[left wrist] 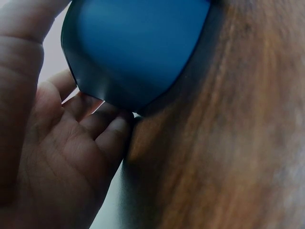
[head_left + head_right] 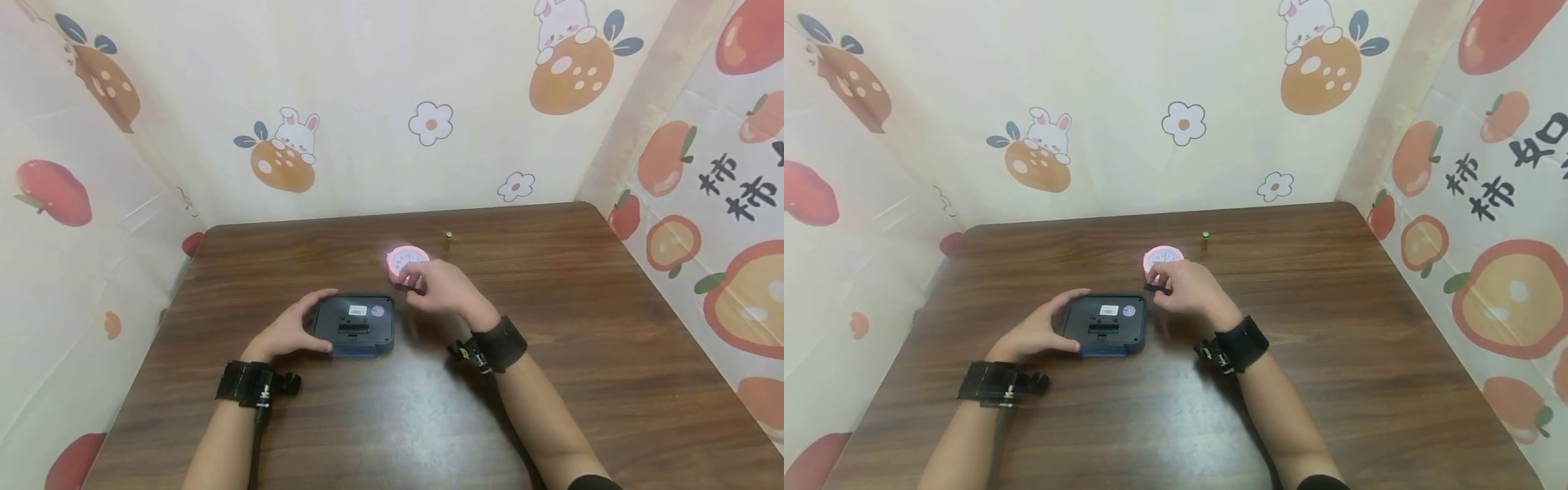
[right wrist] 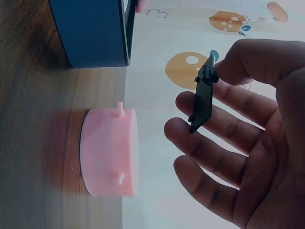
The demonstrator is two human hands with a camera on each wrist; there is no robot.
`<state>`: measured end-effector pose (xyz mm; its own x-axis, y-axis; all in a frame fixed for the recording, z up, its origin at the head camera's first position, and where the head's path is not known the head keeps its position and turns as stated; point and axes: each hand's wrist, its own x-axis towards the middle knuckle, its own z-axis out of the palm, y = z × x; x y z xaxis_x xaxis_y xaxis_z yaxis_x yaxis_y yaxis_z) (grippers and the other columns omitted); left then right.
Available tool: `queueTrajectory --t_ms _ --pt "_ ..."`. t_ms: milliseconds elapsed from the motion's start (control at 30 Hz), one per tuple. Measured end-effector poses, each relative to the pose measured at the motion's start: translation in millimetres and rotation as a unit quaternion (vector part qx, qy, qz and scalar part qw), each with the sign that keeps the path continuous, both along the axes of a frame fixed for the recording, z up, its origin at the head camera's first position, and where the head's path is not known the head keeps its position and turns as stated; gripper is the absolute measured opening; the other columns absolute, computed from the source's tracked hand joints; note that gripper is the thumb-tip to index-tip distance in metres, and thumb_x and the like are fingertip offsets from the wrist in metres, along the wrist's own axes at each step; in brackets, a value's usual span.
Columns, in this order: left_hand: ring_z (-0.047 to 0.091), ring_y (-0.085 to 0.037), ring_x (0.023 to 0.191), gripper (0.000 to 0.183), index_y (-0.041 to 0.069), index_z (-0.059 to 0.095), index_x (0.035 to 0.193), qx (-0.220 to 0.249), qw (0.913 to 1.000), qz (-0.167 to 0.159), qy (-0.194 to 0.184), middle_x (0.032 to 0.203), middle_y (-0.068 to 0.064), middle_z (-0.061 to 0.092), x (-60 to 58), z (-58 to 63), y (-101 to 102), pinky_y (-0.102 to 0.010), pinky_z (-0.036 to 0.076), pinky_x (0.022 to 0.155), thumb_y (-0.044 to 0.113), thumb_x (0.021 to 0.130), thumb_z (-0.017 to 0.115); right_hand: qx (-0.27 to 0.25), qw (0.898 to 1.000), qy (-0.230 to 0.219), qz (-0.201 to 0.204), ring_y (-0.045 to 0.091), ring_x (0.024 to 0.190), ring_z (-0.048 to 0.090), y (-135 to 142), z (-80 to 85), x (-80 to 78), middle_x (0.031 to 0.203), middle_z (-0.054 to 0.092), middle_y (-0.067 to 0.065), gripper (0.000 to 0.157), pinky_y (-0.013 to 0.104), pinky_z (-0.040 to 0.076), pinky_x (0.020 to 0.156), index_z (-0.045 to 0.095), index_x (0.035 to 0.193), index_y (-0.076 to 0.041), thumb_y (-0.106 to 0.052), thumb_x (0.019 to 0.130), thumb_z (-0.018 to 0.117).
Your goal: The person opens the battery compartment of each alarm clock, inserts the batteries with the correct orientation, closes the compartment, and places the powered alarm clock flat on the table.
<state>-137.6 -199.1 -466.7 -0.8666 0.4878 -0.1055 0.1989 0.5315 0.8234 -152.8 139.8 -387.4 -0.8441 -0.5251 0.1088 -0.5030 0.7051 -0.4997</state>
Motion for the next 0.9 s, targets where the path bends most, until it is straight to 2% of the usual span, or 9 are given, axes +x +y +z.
queueTrajectory --t_ms 233,600,800,900 --pt "0.029 -0.029 0.142 0.098 0.042 0.034 0.144 -0.001 1.0 0.006 -0.001 0.152 0.006 0.034 0.5 1.1 -1 -0.064 0.024 0.112 0.045 0.062 0.088 0.004 1.0 -0.004 0.003 0.011 0.077 0.059 -1 -3.8 -0.4 0.087 0.066 -0.007 0.021 0.03 0.052 0.069 0.067 0.102 -0.021 -0.021 0.081 0.068" --pt "0.031 -0.027 0.141 0.099 0.041 0.034 0.145 -0.001 1.0 0.003 0.001 0.152 0.007 0.035 0.5 1.2 1 -0.062 0.025 0.112 0.045 0.062 0.088 0.007 1.0 -0.015 0.004 0.01 0.085 0.062 3 -13.4 0.2 0.096 0.069 -0.007 0.023 0.033 0.054 0.076 0.067 0.104 -0.019 -0.021 0.081 0.069" --pt "0.031 -0.025 0.14 0.099 0.038 0.034 0.146 0.008 1.0 -0.003 0.0 0.151 0.008 0.035 -1.0 -0.4 0 -0.062 0.025 0.112 0.044 0.063 0.088 0.036 0.999 -0.008 -0.003 0.009 0.08 0.06 2 -17.7 -0.3 0.091 0.068 -0.009 0.022 0.031 0.053 0.074 0.067 0.102 -0.022 -0.021 0.08 0.07" --pt "0.03 -0.026 0.141 0.099 0.039 0.034 0.145 0.007 1.0 -0.003 0.002 0.152 0.007 0.034 -1.3 -0.7 -1 -0.062 0.024 0.112 0.045 0.063 0.088 0.049 0.999 -0.021 -0.002 0.009 0.078 0.058 -1 -20.2 -0.9 0.089 0.067 -0.01 0.022 0.03 0.052 0.073 0.067 0.102 -0.023 -0.022 0.08 0.07"
